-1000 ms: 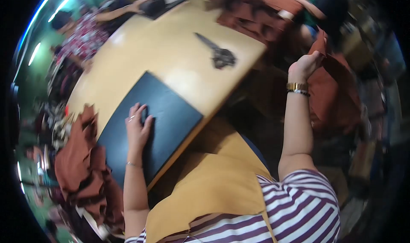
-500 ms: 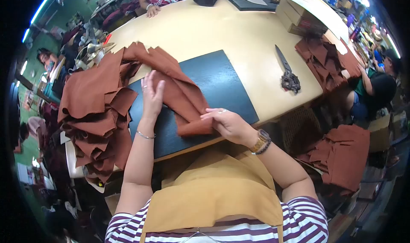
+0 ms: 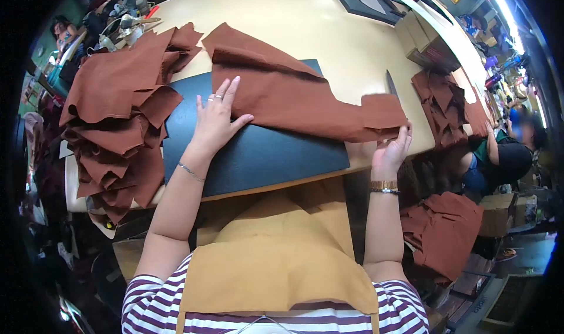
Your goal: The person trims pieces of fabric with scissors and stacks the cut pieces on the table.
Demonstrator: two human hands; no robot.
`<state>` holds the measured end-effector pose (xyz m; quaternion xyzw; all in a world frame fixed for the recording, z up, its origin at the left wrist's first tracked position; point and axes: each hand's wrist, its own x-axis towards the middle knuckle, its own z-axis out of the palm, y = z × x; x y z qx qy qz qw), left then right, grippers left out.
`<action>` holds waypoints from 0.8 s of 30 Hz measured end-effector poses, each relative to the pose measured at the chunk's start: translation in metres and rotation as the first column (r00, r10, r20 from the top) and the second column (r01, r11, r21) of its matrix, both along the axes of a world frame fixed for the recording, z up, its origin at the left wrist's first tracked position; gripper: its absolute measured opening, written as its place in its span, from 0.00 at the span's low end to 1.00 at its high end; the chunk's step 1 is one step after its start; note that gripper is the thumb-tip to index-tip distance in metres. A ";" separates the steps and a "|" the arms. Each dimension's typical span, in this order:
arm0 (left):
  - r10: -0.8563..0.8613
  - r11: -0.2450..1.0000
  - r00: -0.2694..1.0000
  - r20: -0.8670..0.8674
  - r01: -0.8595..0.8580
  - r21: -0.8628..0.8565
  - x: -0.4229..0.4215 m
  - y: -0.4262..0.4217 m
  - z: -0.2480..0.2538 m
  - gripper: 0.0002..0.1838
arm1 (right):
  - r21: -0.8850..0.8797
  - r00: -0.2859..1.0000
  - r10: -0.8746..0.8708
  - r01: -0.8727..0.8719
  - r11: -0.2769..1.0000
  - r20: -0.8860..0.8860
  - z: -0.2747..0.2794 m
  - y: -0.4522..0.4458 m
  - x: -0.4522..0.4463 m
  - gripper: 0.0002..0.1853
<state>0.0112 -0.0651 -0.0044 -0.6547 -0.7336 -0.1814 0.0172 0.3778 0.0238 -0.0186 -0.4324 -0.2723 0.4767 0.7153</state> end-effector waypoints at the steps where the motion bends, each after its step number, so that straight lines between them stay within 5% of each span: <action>1: -0.018 0.999 1.000 -0.008 0.018 -0.026 -0.002 -0.001 0.004 0.42 | -0.009 0.991 -0.098 0.099 0.995 0.095 0.016 -0.006 -0.008 0.24; 2: -0.035 0.998 0.999 -0.017 0.034 -0.052 -0.003 -0.002 0.007 0.41 | -0.009 0.964 -0.191 0.196 0.980 0.187 0.026 -0.009 -0.012 0.25; 3: -0.027 0.998 1.000 0.002 0.027 0.057 -0.002 -0.003 0.005 0.31 | 0.225 0.864 -0.298 0.221 0.949 0.407 0.016 -0.004 -0.006 0.31; 6: -0.065 0.998 0.998 -0.001 0.065 0.017 -0.005 -0.006 0.006 0.22 | 0.293 0.673 -0.167 -0.076 0.953 0.721 0.037 -0.036 -0.031 0.29; 7: -0.077 0.997 0.997 0.013 0.076 0.015 -0.005 -0.006 0.007 0.20 | 0.277 0.488 -0.149 -0.202 0.940 0.860 0.030 -0.037 -0.030 0.26; 9: -0.098 0.995 0.994 0.039 0.098 0.010 -0.006 -0.005 0.009 0.16 | 0.063 0.433 0.223 -0.554 0.830 0.873 0.015 -0.040 -0.038 0.23; 10: -0.130 0.989 0.991 0.034 0.127 0.080 -0.008 -0.003 0.007 0.15 | 0.009 0.184 0.113 -0.556 0.831 0.976 0.026 -0.052 -0.053 0.22; 13: -0.209 0.943 0.978 0.014 0.198 0.268 -0.010 -0.002 0.004 0.11 | -0.059 -0.099 0.014 -0.464 0.884 0.995 0.030 -0.067 -0.075 0.18; 16: -0.269 0.898 0.960 0.077 0.221 0.380 -0.008 -0.005 0.024 0.11 | -0.066 -0.152 -0.006 -0.464 0.883 0.988 0.022 -0.055 -0.060 0.11; 19: -0.384 0.889 0.862 0.332 0.248 0.384 -0.003 -0.034 0.065 0.10 | -0.336 -0.023 0.384 -0.537 0.774 0.923 0.074 -0.059 -0.041 0.08; 21: -0.336 0.930 0.654 0.678 0.344 0.128 -0.001 -0.068 0.119 0.11 | -0.424 0.093 0.605 -0.630 0.651 0.791 0.131 -0.073 -0.022 0.07; 22: -0.352 0.893 0.450 0.820 0.423 0.151 -0.005 -0.078 0.131 0.13 | -0.392 0.157 0.657 -0.692 0.606 0.738 0.151 -0.077 -0.007 0.07; 24: -0.222 0.768 0.105 0.969 0.631 0.108 -0.023 -0.089 0.169 0.18 | -0.168 0.200 0.634 -0.866 0.471 0.747 0.182 -0.065 0.022 0.09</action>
